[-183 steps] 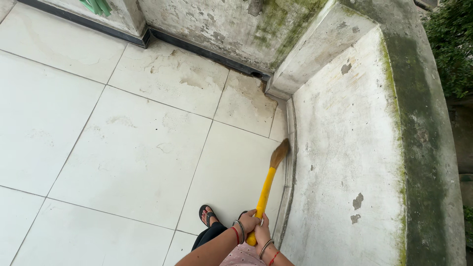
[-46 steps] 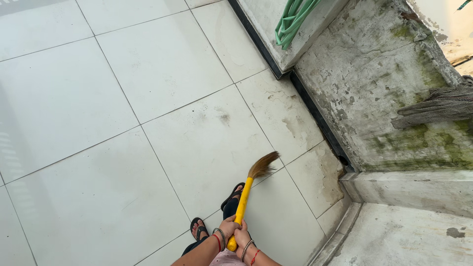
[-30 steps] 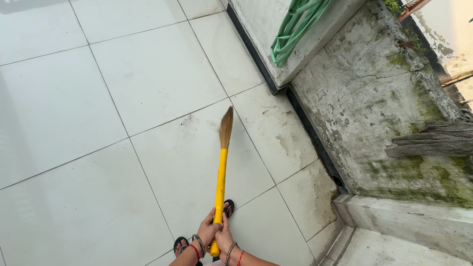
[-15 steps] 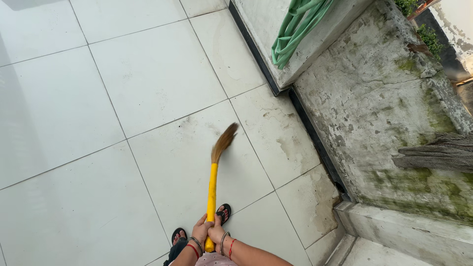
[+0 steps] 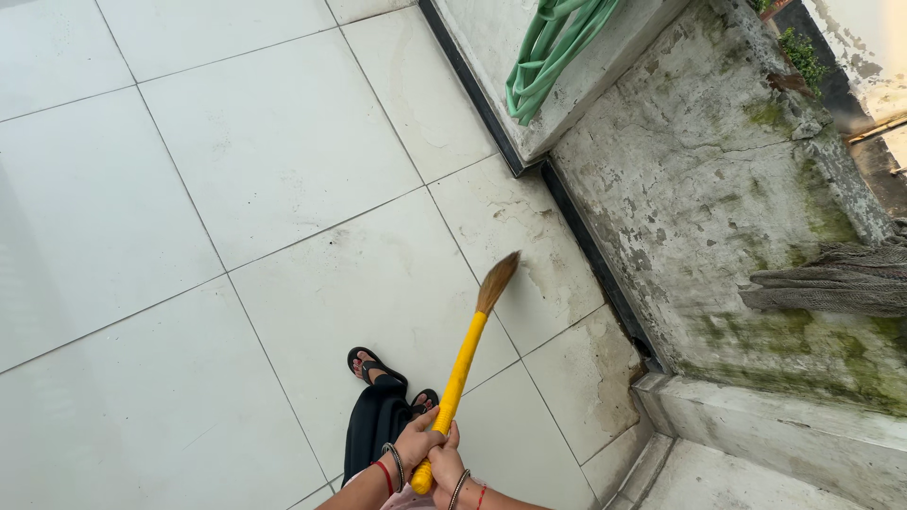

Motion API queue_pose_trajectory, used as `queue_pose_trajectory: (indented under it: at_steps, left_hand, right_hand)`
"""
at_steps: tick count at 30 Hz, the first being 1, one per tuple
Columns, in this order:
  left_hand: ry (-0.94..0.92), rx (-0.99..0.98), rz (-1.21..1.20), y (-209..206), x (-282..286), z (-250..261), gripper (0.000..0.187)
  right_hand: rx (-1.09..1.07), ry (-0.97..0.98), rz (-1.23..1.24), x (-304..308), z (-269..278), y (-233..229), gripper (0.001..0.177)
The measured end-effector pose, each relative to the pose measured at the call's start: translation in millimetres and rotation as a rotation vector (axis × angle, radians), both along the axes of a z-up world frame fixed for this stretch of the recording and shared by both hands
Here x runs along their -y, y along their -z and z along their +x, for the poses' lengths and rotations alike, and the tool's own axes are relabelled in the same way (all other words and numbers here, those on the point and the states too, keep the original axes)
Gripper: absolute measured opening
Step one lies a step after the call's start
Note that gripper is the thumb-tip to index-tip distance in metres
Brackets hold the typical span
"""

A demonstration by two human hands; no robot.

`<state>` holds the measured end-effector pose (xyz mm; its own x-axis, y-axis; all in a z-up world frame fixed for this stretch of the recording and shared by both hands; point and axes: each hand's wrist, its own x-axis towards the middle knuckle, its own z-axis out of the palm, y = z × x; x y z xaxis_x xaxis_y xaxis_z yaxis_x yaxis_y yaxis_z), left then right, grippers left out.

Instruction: The person sweeps debris across a tiled floor using a broom, moving along the edges and corners of the balcony.

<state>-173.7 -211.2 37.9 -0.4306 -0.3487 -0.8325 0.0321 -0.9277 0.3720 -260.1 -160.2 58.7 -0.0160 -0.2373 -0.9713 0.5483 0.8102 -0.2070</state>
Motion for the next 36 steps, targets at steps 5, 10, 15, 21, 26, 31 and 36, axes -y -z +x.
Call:
queue_pose_trajectory:
  at_steps: [5, 10, 15, 21, 26, 31, 36]
  left_hand:
    - [0.159, 0.026, 0.019, 37.8, 24.6, -14.1, 0.071]
    - [-0.264, 0.035, 0.076, 55.0, 42.4, 15.6, 0.069]
    - [-0.507, 0.102, 0.028, 55.9, 85.5, 28.7, 0.072]
    - [-0.433, 0.249, -0.186, 34.4, 121.8, 37.1, 0.077]
    - [-0.331, 0.177, 0.060, 13.5, 120.4, 43.8, 0.080]
    - [-0.486, 0.117, 0.182, 27.2, 139.7, 52.3, 0.079]
    - [-0.586, 0.097, 0.163, 28.2, 170.6, 53.8, 0.079]
  right_hand:
    - [-0.081, 0.204, 0.014, 11.3, -3.9, 30.6, 0.068]
    - [-0.014, -0.097, -0.044, 64.3, 13.9, 47.5, 0.072]
    - [-0.011, -0.429, -0.186, 129.1, 17.9, 55.6, 0.081]
    - [0.096, -0.284, -0.412, 155.2, 23.2, 46.2, 0.074]
    - [0.055, -0.322, -0.071, 149.2, 21.2, 31.7, 0.085]
    - [0.105, -0.441, -0.095, 189.7, 39.8, 38.9, 0.085]
    - [0.118, -0.465, -0.126, 227.0, 39.1, 37.7, 0.085]
